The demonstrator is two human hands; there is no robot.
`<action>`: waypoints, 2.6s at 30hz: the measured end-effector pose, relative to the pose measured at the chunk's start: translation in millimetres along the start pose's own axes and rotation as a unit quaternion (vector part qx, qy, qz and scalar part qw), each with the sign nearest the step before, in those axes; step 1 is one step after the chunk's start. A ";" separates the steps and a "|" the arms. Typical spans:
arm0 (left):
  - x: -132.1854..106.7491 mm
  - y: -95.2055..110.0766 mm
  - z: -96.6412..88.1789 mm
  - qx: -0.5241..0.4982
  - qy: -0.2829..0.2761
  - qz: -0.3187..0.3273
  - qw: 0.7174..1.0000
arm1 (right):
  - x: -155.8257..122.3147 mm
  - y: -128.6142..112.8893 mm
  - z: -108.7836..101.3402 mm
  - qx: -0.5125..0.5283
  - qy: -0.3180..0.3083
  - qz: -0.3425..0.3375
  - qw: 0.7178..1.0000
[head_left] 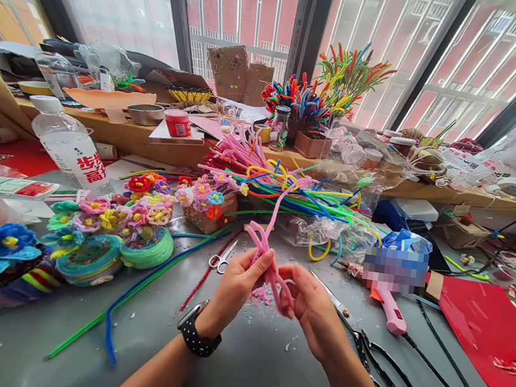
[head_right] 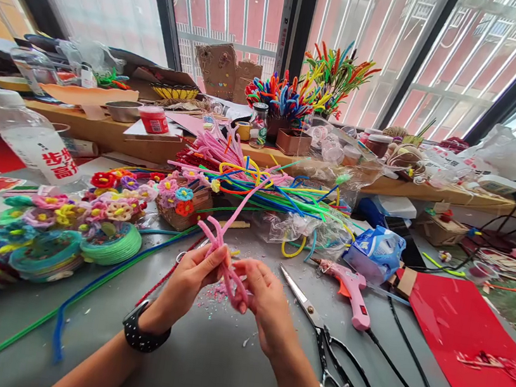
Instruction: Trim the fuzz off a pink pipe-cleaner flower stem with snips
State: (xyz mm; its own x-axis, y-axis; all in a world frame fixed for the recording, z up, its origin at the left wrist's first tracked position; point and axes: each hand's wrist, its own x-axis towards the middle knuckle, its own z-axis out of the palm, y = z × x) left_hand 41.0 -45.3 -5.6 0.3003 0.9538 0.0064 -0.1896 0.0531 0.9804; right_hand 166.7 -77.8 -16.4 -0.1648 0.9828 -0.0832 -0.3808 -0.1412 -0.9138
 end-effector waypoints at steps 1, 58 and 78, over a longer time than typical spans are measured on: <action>-0.3 2.0 -1.5 0.010 -0.020 -0.007 1.000 | 0.5 -1.1 -2.5 0.008 0.023 -0.013 1.000; 10.1 11.8 -19.1 0.143 0.017 -0.038 0.989 | 13.1 -23.5 -53.6 0.187 0.266 -0.202 0.924; 8.5 10.6 -18.7 0.073 0.029 0.028 0.997 | 5.4 -12.3 -39.8 -0.566 0.177 -0.329 0.735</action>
State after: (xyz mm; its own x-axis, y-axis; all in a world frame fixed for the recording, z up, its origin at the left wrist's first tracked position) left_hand 24.1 -31.1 1.1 0.2383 0.9696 0.0549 -0.0650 -0.0405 0.9971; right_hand 206.7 -66.0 -21.5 0.0393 0.7914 0.6100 0.7623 0.3710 -0.5304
